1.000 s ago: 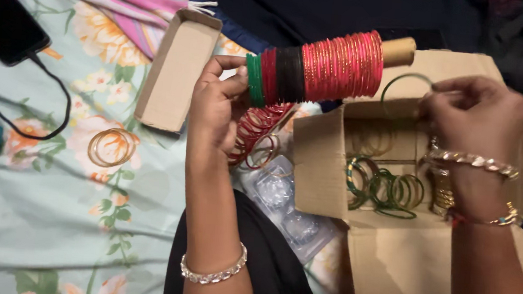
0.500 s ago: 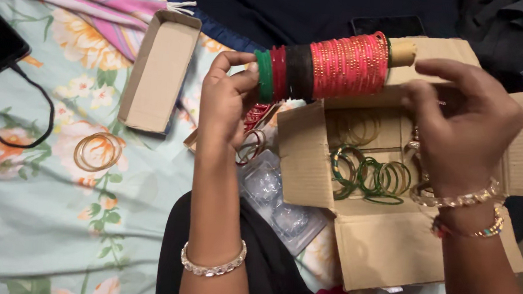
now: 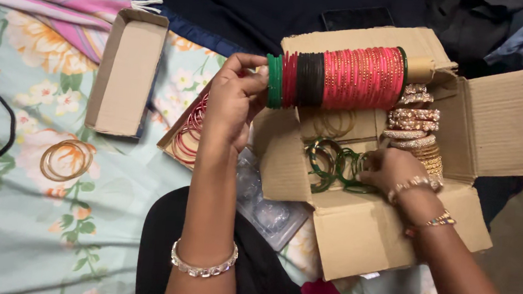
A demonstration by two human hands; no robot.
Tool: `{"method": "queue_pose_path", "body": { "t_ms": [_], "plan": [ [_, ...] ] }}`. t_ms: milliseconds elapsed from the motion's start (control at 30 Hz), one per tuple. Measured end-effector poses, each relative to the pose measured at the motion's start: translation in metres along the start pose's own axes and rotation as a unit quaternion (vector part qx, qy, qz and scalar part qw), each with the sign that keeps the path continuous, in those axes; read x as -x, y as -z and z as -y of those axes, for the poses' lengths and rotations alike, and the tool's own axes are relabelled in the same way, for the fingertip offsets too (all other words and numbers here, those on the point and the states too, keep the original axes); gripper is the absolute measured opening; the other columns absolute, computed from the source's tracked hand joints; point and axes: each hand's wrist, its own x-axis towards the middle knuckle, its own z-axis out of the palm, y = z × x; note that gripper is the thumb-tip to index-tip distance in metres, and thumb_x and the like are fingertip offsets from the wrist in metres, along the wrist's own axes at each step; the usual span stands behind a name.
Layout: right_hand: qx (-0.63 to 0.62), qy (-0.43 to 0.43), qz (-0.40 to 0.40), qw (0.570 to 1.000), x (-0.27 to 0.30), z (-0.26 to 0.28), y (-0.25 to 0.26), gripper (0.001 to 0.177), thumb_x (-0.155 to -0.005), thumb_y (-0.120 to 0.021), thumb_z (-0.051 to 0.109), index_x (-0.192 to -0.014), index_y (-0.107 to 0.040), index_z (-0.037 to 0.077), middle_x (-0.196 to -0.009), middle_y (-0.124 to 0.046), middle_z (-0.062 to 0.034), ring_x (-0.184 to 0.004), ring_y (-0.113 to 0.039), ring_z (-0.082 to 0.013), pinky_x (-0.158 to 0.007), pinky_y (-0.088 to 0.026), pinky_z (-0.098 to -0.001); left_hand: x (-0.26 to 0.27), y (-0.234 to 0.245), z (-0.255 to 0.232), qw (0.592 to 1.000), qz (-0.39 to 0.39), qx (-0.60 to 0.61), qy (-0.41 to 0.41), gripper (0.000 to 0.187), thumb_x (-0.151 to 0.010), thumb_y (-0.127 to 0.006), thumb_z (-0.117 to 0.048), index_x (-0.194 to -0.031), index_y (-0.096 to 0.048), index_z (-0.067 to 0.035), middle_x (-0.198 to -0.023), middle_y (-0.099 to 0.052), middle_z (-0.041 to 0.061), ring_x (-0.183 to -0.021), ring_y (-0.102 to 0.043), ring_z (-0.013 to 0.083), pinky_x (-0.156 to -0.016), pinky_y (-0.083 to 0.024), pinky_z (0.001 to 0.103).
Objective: The person unboxes and organizes various colorful bangles from a cardboard box, placing them onto a wooden rod by hand.
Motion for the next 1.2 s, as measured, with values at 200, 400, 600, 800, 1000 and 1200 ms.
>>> {"method": "queue_pose_path", "body": {
  "t_ms": [200,400,600,800,1000,1200],
  "plan": [
    [0.048,-0.026,0.042,0.998,-0.023,0.001,-0.015,0.021,-0.079,-0.078,0.032,-0.093,-0.081,0.017,-0.099,-0.077,-0.0148,-0.093,-0.074,-0.0330,-0.091,-0.058,-0.0427,-0.001,0.001,-0.001,1.000,-0.007,0.000,0.003,0.016,-0.092,-0.070,-0.006,-0.106,-0.064,-0.008,-0.083,-0.058,-0.001,-0.073,-0.060,0.0098,-0.072,-0.055,0.028],
    [0.022,-0.048,-0.017,0.998,-0.010,0.005,0.009,0.022,-0.083,-0.077,0.036,-0.093,-0.080,0.017,-0.096,-0.078,-0.0139,-0.089,-0.074,-0.0335,-0.087,-0.058,-0.0440,-0.002,0.000,-0.001,1.000,-0.013,-0.009,0.004,0.015,-0.092,-0.069,-0.006,-0.106,-0.063,-0.008,-0.084,-0.058,-0.001,-0.075,-0.063,0.0112,-0.074,-0.057,0.030],
    [0.025,0.091,-0.152,0.984,-0.011,0.010,0.023,0.021,-0.082,-0.079,0.032,-0.090,-0.080,0.013,-0.093,-0.075,-0.0105,-0.083,-0.071,-0.0324,-0.076,-0.057,-0.0456,-0.001,-0.004,-0.002,1.000,-0.014,-0.014,0.005,0.016,-0.092,-0.069,-0.005,-0.106,-0.063,-0.007,-0.084,-0.059,0.000,-0.075,-0.063,0.0115,-0.074,-0.057,0.029],
    [-0.056,0.182,-0.264,0.946,-0.024,0.026,0.020,0.017,-0.085,-0.077,0.025,-0.090,-0.075,0.009,-0.094,-0.072,-0.0097,-0.086,-0.069,-0.0321,-0.077,-0.055,-0.0453,-0.002,0.004,-0.006,1.000,-0.019,0.008,-0.003,0.017,-0.091,-0.068,-0.004,-0.107,-0.062,-0.007,-0.086,-0.062,0.000,-0.072,-0.062,0.0100,-0.069,-0.056,0.026],
    [0.008,0.206,-0.266,0.942,-0.060,0.042,-0.006,0.026,-0.085,-0.079,0.031,-0.095,-0.073,0.008,-0.094,-0.068,-0.0150,-0.088,-0.067,-0.0378,-0.077,-0.054,-0.0476,-0.006,0.010,-0.006,0.999,-0.026,0.029,-0.006,0.015,-0.093,-0.068,-0.003,-0.107,-0.063,-0.007,-0.079,-0.061,-0.001,-0.061,-0.053,0.0065,-0.057,-0.048,0.023],
    [-0.016,0.113,-0.202,0.973,-0.064,0.074,-0.013,0.047,-0.084,-0.082,0.045,-0.093,-0.071,0.001,-0.098,-0.070,-0.0251,-0.095,-0.067,-0.0430,-0.086,-0.054,-0.0506,-0.008,0.012,-0.005,0.999,-0.026,0.035,-0.008,0.014,-0.093,-0.068,-0.003,-0.106,-0.063,-0.007,-0.080,-0.061,0.000,-0.062,-0.054,0.0069,-0.059,-0.050,0.024]
  ]
}}
